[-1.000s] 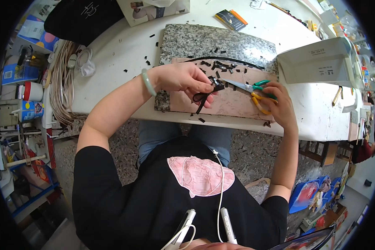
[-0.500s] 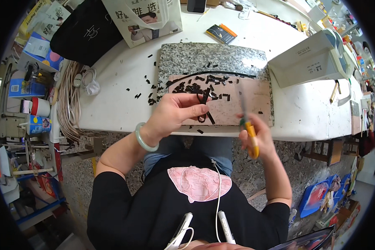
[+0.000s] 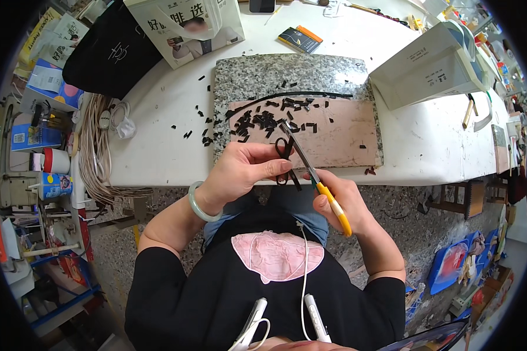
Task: Trimming excess material from black shoe components using scissors on an industrial workbench.
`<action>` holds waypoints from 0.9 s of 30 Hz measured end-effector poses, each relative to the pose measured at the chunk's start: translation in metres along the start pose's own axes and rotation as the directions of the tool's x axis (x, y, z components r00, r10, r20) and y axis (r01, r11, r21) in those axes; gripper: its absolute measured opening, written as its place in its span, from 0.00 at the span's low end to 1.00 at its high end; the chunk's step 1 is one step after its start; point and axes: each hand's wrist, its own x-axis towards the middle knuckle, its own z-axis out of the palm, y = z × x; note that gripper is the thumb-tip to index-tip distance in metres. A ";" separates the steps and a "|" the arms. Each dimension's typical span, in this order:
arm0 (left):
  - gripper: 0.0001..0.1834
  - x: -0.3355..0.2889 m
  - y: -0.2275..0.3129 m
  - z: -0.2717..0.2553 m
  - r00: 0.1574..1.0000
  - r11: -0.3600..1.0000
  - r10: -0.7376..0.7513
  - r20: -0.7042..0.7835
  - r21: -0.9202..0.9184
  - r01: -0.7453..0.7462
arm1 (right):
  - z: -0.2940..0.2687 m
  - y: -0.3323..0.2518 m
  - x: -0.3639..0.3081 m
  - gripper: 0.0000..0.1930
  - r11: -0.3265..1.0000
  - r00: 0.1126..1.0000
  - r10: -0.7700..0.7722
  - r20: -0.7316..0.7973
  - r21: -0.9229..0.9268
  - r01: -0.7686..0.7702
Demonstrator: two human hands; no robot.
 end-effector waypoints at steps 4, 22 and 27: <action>0.10 0.001 0.000 0.001 1.000 1.000 -0.017 0.004 0.008 0.017 | -0.001 -0.001 -0.001 0.35 1.000 1.000 0.006 -0.001 0.012 -0.006; 0.10 0.023 -0.021 0.012 0.956 0.832 0.096 -0.279 -0.504 -0.231 | 0.024 0.011 -0.012 0.36 0.996 0.991 0.054 -0.122 0.071 -0.045; 0.09 0.021 -0.021 0.016 0.955 0.846 0.124 -0.271 -0.474 -0.244 | 0.023 0.015 -0.007 0.35 1.000 0.987 0.017 -0.158 -0.012 -0.019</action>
